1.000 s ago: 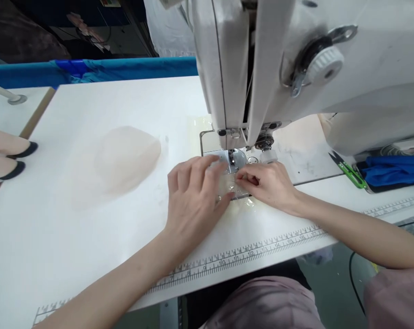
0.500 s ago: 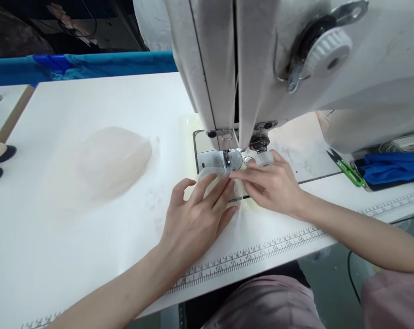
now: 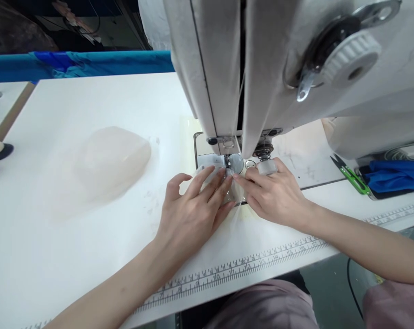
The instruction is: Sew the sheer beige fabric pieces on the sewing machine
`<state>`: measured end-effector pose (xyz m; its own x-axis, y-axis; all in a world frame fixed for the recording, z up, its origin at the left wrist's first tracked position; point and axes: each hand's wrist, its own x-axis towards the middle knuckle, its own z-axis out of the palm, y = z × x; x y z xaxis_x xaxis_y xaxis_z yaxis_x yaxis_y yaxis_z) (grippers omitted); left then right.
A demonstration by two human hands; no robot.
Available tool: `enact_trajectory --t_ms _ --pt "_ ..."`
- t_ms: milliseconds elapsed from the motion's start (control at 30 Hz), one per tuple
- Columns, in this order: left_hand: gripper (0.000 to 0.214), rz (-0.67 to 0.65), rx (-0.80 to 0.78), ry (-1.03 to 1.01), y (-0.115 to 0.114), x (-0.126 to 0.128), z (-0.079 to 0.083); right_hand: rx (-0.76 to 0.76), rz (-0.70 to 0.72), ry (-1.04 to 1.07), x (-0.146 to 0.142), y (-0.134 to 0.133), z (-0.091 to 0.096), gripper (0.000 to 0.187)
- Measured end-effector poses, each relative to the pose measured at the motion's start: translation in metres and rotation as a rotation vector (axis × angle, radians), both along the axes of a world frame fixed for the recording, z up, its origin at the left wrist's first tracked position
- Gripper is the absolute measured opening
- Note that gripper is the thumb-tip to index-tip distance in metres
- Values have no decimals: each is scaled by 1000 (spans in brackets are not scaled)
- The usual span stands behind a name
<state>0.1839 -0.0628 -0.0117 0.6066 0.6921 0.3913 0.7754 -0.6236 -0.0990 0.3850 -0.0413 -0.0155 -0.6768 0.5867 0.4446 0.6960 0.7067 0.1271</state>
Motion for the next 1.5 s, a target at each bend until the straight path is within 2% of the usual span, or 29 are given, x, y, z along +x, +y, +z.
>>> enact_trajectory --t_ms 400,633,933,1233,1333,1400,1500 --pt "33 17 20 -7 7 0 -2 -61 -22 -39 0 4 -3 24" --pt "33 18 22 -26 6 1 -2 -39 -18 -34 1 4 -4 27" --pt "33 12 -63 -73 7 -1 -1 -14 -40 -34 -1 3 -3 28" --pt "32 5 -58 -73 9 -3 -5 11 -60 -56 -2 6 -4 30" --pt "27 -34 -34 -118 7 -5 1 16 -37 -26 -1 7 -2 31" --pt "21 -84 -96 -163 2 -7 9 18 17 3 1 6 -1 32" --pt "33 -153 -319 -140 -9 -8 21 14 139 28 3 5 1 27"
